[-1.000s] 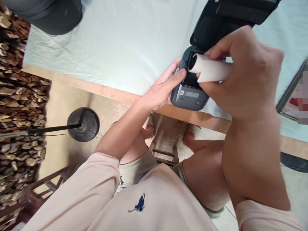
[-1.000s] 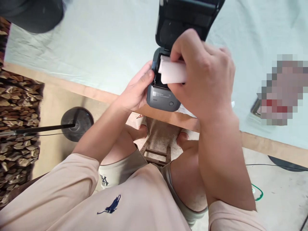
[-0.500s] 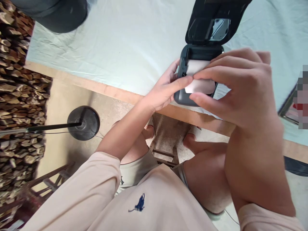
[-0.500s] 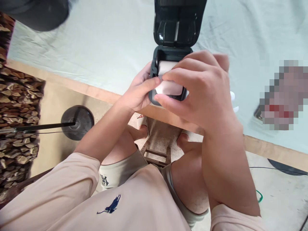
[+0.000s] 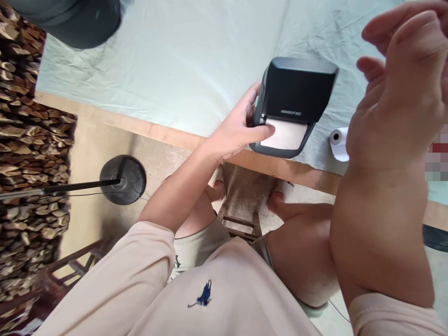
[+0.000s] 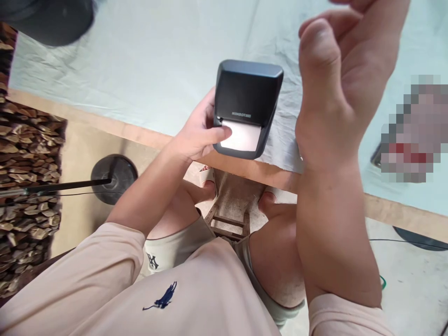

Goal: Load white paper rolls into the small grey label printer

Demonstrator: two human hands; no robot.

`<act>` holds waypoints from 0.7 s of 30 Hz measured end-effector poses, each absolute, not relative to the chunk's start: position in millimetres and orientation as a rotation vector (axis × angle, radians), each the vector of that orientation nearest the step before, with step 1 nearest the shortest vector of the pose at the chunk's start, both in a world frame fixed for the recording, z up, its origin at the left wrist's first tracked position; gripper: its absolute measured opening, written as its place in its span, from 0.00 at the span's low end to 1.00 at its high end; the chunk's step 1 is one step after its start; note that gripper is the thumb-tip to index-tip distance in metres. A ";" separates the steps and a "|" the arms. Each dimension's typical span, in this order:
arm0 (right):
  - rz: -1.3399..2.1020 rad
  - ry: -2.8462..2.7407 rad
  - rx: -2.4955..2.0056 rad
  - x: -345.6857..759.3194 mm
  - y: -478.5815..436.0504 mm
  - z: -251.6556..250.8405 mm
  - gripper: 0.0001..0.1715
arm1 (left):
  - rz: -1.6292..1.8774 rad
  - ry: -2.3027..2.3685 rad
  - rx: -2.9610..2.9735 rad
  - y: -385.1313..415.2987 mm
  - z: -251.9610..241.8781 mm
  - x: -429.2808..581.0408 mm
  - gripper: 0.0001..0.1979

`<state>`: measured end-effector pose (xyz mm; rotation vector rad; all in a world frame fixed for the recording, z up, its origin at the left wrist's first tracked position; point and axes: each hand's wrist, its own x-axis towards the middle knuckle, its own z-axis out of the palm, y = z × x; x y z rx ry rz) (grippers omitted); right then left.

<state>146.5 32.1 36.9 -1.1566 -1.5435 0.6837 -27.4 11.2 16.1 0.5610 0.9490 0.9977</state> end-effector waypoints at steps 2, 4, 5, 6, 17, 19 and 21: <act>0.652 -1.470 -1.149 144.1 30.6 38.8 0.17 | 1.025 0.877 0.513 11.3 14.6 -26.4 0.31; 0.740 -1.553 -1.189 139.7 27.1 43.7 0.16 | 1.038 0.739 0.628 12.2 12.1 -26.5 0.26; 0.801 -1.624 -1.227 137.1 24.7 46.7 0.18 | 1.054 0.676 0.697 12.6 10.6 -26.8 0.23; 0.874 -1.689 -1.261 134.4 22.1 49.6 0.21 | 1.074 0.634 0.743 12.9 9.2 -27.2 0.20; 0.836 -1.817 -1.476 126.9 15.3 57.4 0.31 | 1.057 0.596 0.693 13.9 6.9 -28.7 0.14; 0.807 -1.790 -1.458 130.6 15.9 57.6 0.32 | 1.018 0.574 0.641 17.1 4.3 -29.6 0.18; 0.852 -1.779 -1.411 133.8 16.4 57.4 0.32 | 1.022 0.588 0.613 20.5 0.4 -30.6 0.21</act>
